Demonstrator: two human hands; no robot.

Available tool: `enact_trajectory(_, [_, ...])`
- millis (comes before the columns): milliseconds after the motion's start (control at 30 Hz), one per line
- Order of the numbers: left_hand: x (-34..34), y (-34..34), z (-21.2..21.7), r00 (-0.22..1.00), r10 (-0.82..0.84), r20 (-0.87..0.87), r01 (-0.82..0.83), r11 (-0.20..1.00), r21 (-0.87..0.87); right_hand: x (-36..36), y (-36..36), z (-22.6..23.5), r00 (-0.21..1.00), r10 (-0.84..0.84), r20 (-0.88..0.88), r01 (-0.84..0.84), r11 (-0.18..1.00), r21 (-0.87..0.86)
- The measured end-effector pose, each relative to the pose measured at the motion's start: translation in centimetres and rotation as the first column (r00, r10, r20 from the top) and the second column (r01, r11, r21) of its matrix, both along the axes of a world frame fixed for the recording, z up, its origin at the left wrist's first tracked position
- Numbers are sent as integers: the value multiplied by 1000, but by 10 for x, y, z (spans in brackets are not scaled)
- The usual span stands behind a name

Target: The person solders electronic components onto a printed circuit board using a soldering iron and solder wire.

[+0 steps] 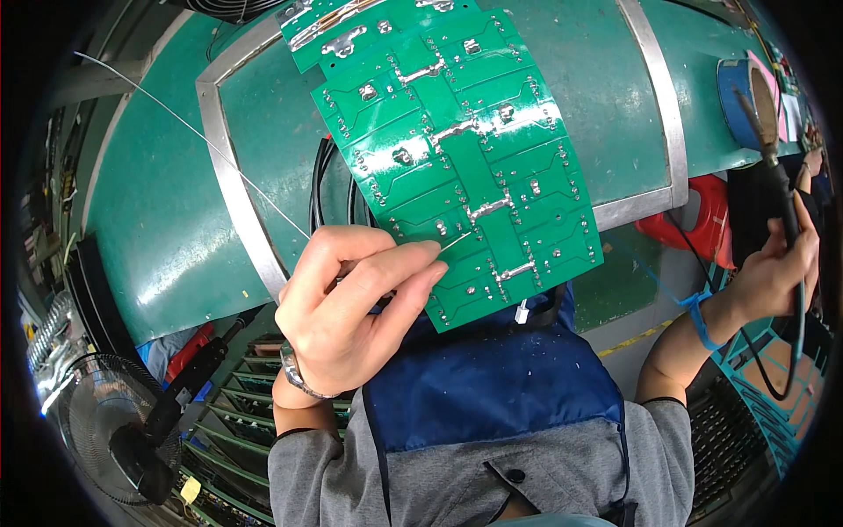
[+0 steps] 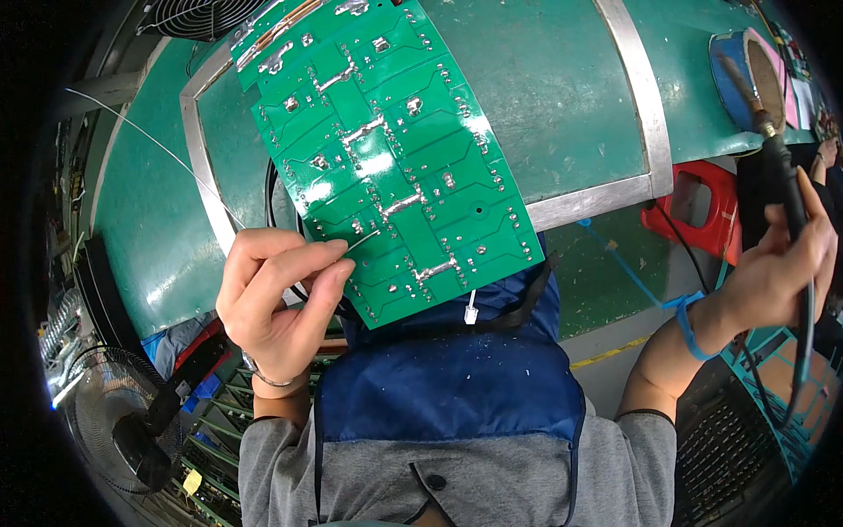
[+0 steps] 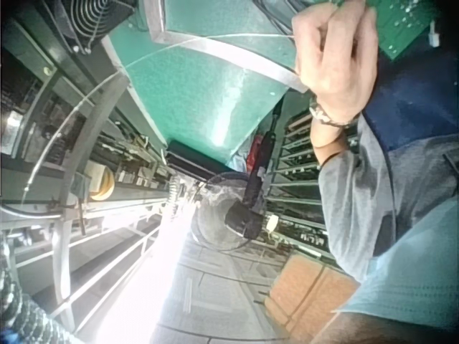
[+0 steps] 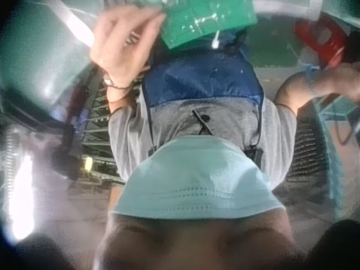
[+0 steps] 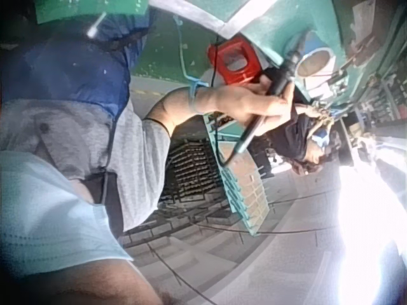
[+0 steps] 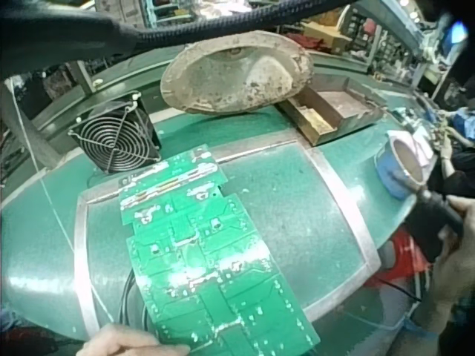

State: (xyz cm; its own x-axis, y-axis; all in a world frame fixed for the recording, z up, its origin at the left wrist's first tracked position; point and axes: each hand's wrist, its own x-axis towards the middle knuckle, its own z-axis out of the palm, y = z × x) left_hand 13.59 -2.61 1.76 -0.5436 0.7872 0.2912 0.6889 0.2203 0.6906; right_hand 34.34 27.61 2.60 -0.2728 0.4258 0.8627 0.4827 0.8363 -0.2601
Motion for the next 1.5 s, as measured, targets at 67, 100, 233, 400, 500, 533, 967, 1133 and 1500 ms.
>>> enact_trajectory(67, [-1, -1, -2, 1000, 3, 0, -3, 1000, -2, 10, 13, -4, 997, -67, -31, 58, 972, -229])
enact_trajectory(100, [0, 0, -2, 1000, -1, 5, 1, 1000, -4, 4, 14, -7, 996, -74, -57, 65, 986, -152])
enact_trajectory(233, [3, 5, 2, 1000, 23, 18, -22, 999, -35, 10, 33, -13, 992, -111, 60, 122, 970, -211])
enact_trajectory(400, [2, 9, 3, 999, 10, 42, -8, 999, -46, 17, 38, -15, 987, -145, 74, 161, 933, -322])
enact_trajectory(500, [1, 10, 4, 997, 9, 78, -5, 999, -49, 23, 42, -15, 978, -154, 142, 194, 919, -344])
enact_trajectory(533, [1, 10, 5, 997, 5, 76, -2, 999, -46, 22, 40, -15, 982, -158, 100, 183, 929, -323])
enact_trajectory(967, [-7, 4, 2, 998, 36, 57, -36, 999, -12, 7, 10, 0, 984, -173, -50, 144, 923, -356])
enact_trajectory(1133, [-18, 3, 1, 997, 79, 0, -79, 997, 27, -5, -12, 12, 997, -33, -77, -5, 892, -453])
enact_trajectory(1500, [-29, 8, -6, 980, 196, -22, -195, 979, 51, -45, -36, 10, 759, 648, 69, -633, 758, -159])
